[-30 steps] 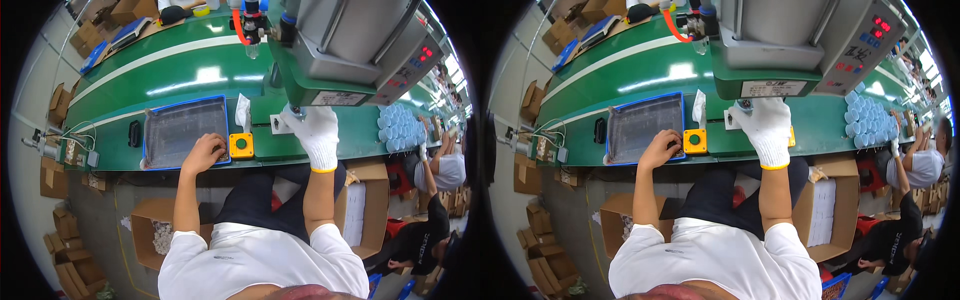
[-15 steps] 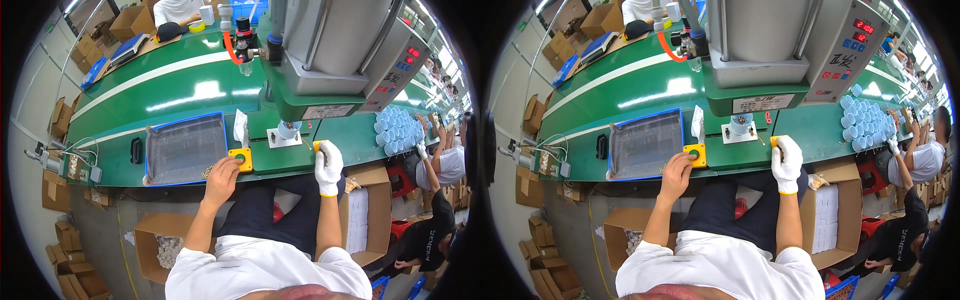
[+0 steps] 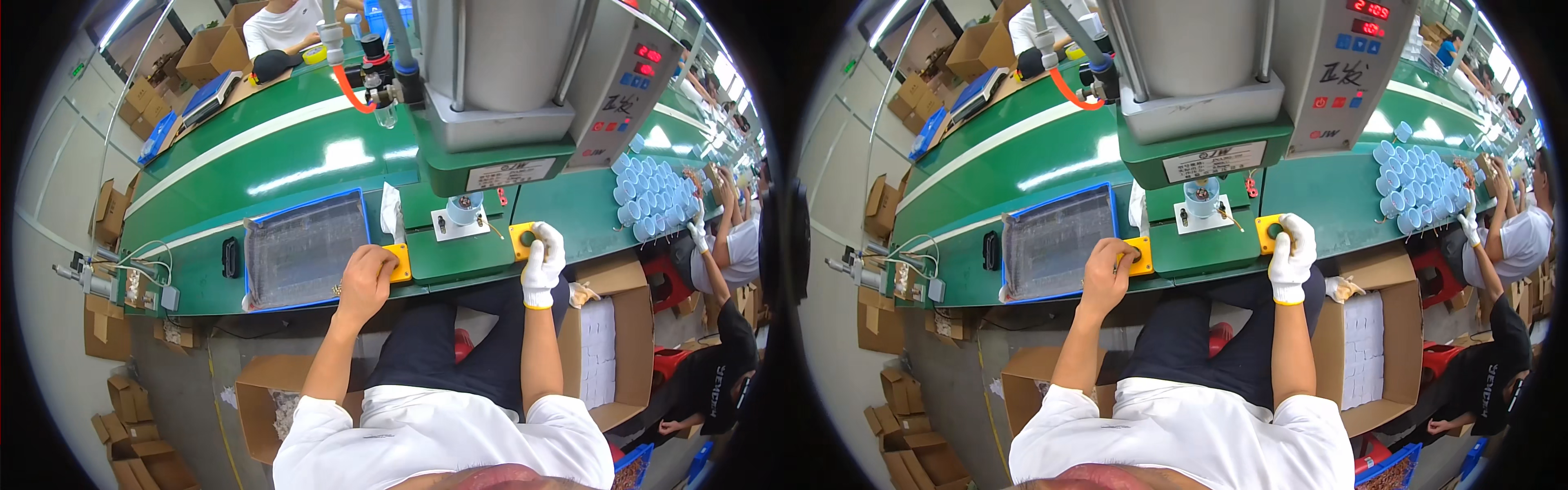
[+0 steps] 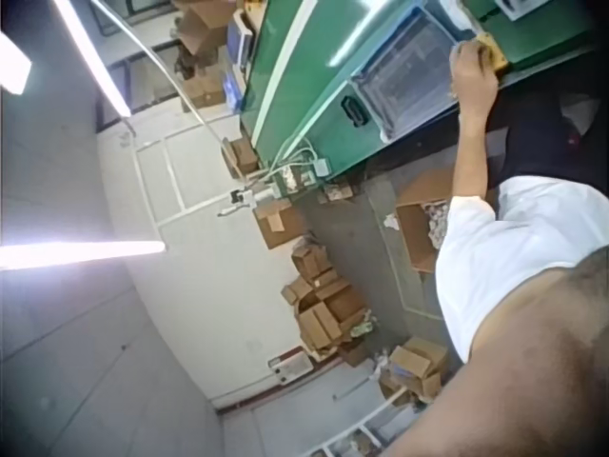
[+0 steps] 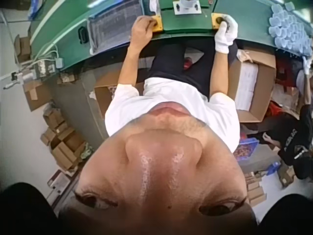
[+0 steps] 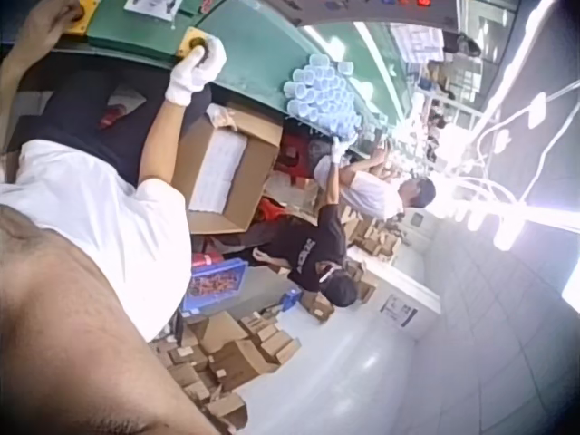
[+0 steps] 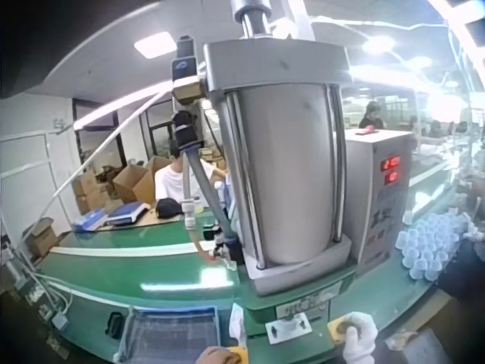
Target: Operate a press machine to assemble small metal components into plastic housings on a production line.
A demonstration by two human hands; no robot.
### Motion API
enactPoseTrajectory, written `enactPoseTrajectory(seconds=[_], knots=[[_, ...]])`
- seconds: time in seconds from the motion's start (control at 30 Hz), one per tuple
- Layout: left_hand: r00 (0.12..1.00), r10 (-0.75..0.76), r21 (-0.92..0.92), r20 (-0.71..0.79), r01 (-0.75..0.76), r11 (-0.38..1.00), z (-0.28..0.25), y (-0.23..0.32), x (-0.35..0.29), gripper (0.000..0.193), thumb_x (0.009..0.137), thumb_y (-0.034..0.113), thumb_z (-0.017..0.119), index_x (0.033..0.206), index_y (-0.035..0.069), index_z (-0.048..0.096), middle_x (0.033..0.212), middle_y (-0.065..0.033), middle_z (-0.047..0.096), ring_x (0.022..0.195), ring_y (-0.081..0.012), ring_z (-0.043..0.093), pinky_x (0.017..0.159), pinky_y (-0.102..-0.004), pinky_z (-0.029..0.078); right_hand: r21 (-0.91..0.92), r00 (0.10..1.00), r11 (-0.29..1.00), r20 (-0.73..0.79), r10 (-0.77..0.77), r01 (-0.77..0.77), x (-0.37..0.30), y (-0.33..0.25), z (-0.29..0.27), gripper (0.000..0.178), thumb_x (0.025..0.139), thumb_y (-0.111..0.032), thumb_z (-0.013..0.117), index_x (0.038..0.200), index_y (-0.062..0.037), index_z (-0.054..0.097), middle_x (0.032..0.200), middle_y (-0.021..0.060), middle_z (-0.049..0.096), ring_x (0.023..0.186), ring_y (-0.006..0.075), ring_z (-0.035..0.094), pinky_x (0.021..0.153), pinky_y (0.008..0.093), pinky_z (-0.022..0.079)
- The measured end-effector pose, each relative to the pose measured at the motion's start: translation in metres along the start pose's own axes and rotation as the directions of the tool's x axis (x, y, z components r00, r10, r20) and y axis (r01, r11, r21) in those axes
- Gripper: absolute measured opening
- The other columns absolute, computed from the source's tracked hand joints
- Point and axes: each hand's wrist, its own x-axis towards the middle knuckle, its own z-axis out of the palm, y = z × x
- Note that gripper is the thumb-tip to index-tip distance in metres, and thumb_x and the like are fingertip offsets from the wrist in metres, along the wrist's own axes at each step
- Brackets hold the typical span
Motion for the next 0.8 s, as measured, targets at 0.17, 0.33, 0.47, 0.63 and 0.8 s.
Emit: enactPoseTrajectory(seconds=[0.17, 0.33, 0.47, 0.63, 0.8], knots=[[1.000, 0.001, -0.066, -0.006, -0.001, 0.998, 0.020, 0.011, 0.037, 0.009, 0.094, -0.001, 0.076, 0.102, 0.001, 0.071, 0.097, -0.0162, 0.074, 0.091, -0.0388, 0.072, 0.081, -0.0446, 0.058, 0.196, 0.969, 0.951, -0.020, 0.247, -0.238, -0.001, 0.009, 0.002, 0.035, 0.107, 0.004, 0.056, 0.141, 0.0052, 0.065, 0.132, 0.0163, 0.075, 0.123, 0.0234, 0.072, 0.115, 0.0386, 0.053], [1.000, -0.019, -0.120, 0.018, 0.021, 0.993, 0.048, 0.010, 0.036, 0.014, 0.092, 0.003, 0.082, 0.105, 0.003, 0.076, 0.098, -0.0126, 0.077, 0.092, -0.0329, 0.074, 0.080, -0.0428, 0.058, 0.081, 0.971, 0.967, 0.003, 0.241, -0.240, -0.005, 0.007, 0.003, 0.034, 0.106, 0.003, 0.058, 0.139, 0.0051, 0.065, 0.132, 0.0169, 0.074, 0.121, 0.0240, 0.073, 0.113, 0.0390, 0.055], [0.999, -0.019, -0.088, -0.036, 0.015, 0.996, 0.052, 0.006, 0.034, 0.016, 0.092, 0.005, 0.084, 0.107, 0.003, 0.080, 0.097, -0.0102, 0.078, 0.086, -0.0285, 0.074, 0.073, -0.0381, 0.057, -0.001, 0.993, 0.993, 0.040, 0.115, -0.115, -0.003, 0.003, 0.005, 0.031, 0.105, 0.004, 0.059, 0.134, 0.0046, 0.067, 0.131, 0.0164, 0.073, 0.119, 0.0252, 0.073, 0.111, 0.0388, 0.056], [0.997, -0.061, -0.130, 0.043, 0.067, 0.989, 0.048, 0.009, 0.032, 0.010, 0.091, 0.009, 0.086, 0.099, 0.003, 0.081, 0.092, -0.0085, 0.077, 0.079, -0.0264, 0.069, 0.069, -0.0364, 0.054, 0.071, 0.986, 0.983, 0.007, 0.166, -0.167, -0.007, 0.007, 0.003, 0.030, 0.104, 0.003, 0.061, 0.133, 0.0046, 0.068, 0.130, 0.0170, 0.073, 0.119, 0.0262, 0.074, 0.110, 0.0393, 0.056], [0.992, -0.069, -0.131, 0.105, 0.083, 0.988, 0.045, 0.010, 0.031, 0.013, 0.092, 0.013, 0.086, 0.095, 0.002, 0.079, 0.084, -0.0091, 0.070, 0.077, -0.0271, 0.065, 0.071, -0.0374, 0.052, -0.044, 0.992, 0.991, -0.002, 0.127, -0.127, -0.004, 0.001, 0.001, 0.026, 0.100, 0.002, 0.065, 0.125, 0.0031, 0.073, 0.128, 0.0181, 0.074, 0.117, 0.0290, 0.074, 0.108, 0.0408, 0.057]])
